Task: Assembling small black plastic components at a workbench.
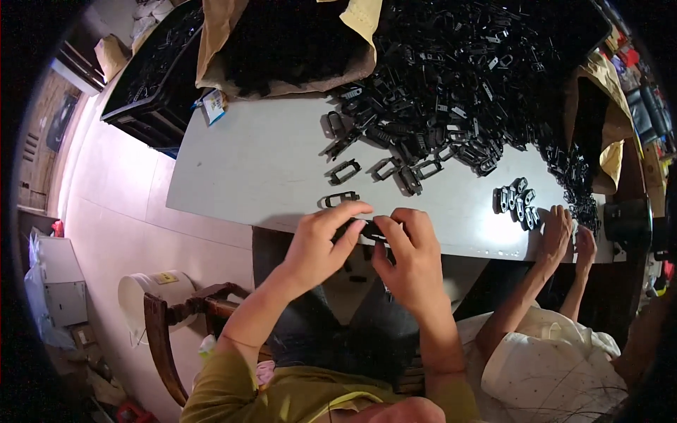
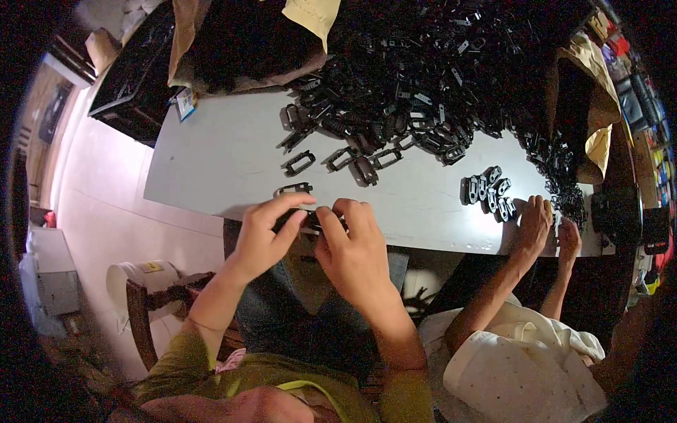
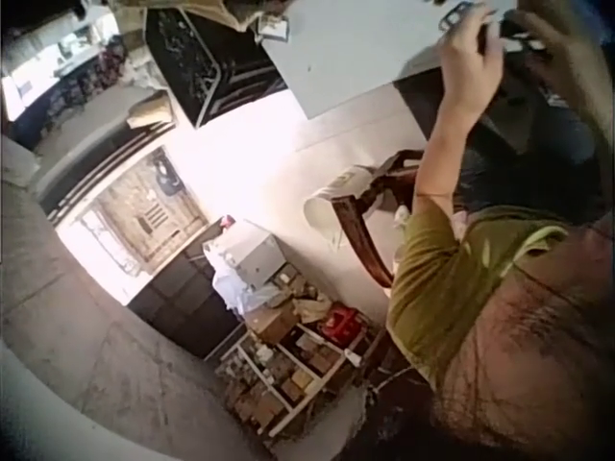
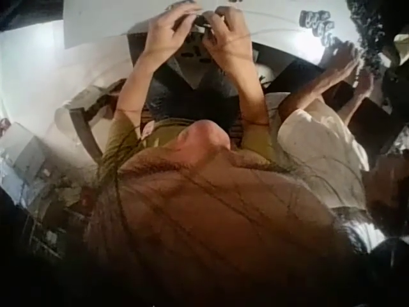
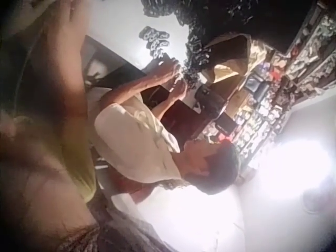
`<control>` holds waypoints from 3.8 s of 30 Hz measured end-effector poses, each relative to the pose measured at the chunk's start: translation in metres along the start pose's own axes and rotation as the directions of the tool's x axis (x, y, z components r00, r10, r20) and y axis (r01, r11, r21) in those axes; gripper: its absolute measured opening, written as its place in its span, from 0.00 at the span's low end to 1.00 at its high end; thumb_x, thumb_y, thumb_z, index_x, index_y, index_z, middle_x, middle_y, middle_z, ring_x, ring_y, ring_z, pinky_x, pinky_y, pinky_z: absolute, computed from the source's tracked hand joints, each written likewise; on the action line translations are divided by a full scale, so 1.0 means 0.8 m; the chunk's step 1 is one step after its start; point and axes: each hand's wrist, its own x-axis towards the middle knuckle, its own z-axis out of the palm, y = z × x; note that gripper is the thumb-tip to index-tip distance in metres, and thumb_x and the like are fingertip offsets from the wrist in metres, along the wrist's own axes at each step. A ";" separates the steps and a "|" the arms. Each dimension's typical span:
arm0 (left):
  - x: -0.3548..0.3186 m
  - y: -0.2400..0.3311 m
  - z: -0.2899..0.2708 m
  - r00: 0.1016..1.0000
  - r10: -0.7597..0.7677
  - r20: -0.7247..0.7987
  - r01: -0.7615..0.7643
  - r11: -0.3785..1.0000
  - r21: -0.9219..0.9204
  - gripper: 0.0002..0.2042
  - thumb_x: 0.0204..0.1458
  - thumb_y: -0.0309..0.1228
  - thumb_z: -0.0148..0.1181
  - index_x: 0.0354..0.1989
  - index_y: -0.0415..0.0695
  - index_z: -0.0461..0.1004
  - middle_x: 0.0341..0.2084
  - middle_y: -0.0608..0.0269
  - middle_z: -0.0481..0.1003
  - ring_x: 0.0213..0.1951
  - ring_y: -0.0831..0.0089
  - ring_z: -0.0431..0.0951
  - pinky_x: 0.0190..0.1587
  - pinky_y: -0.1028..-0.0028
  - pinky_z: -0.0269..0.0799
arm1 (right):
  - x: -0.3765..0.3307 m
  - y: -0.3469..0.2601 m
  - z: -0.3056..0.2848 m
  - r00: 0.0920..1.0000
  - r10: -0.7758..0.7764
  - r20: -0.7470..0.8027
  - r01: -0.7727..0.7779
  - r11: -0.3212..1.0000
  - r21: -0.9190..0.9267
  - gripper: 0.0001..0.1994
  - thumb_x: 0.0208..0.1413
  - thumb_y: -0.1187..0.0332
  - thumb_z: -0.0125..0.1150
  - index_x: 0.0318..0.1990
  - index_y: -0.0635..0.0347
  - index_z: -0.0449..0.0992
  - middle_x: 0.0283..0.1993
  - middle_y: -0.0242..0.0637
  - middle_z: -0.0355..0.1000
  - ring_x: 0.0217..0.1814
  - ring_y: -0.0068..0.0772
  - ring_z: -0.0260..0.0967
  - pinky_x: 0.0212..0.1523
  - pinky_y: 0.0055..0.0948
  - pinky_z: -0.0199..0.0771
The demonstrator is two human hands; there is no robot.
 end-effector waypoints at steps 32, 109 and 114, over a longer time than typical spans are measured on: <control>-0.032 -0.029 -0.017 0.942 0.118 0.313 -0.176 0.971 0.164 0.16 0.45 0.37 0.66 0.42 0.46 0.77 0.43 0.62 0.74 0.47 0.63 0.73 0.49 0.67 0.69 | -0.020 0.240 -0.096 0.668 0.554 -0.498 -0.723 0.323 -0.611 0.30 0.55 0.37 0.46 0.63 0.37 0.62 0.69 0.50 0.47 0.69 0.60 0.42 0.60 0.66 0.44; -0.024 -0.004 0.014 0.987 0.044 0.152 0.002 0.958 -0.288 0.18 0.50 0.24 0.60 0.51 0.36 0.72 0.42 0.56 0.76 0.45 0.69 0.76 0.47 0.74 0.70 | -0.053 -0.007 -0.011 0.988 0.154 -0.024 -0.152 0.986 0.074 0.20 0.38 0.83 0.64 0.44 0.64 0.74 0.42 0.42 0.65 0.37 0.37 0.69 0.34 0.28 0.71; -0.030 0.003 0.026 0.992 -0.064 0.108 0.099 0.925 -0.367 0.22 0.48 0.20 0.60 0.54 0.34 0.68 0.46 0.53 0.73 0.49 0.69 0.73 0.51 0.72 0.67 | -0.053 -0.013 -0.011 0.991 0.130 0.008 -0.130 0.991 0.011 0.23 0.39 0.82 0.66 0.47 0.64 0.73 0.43 0.42 0.65 0.39 0.37 0.69 0.35 0.29 0.72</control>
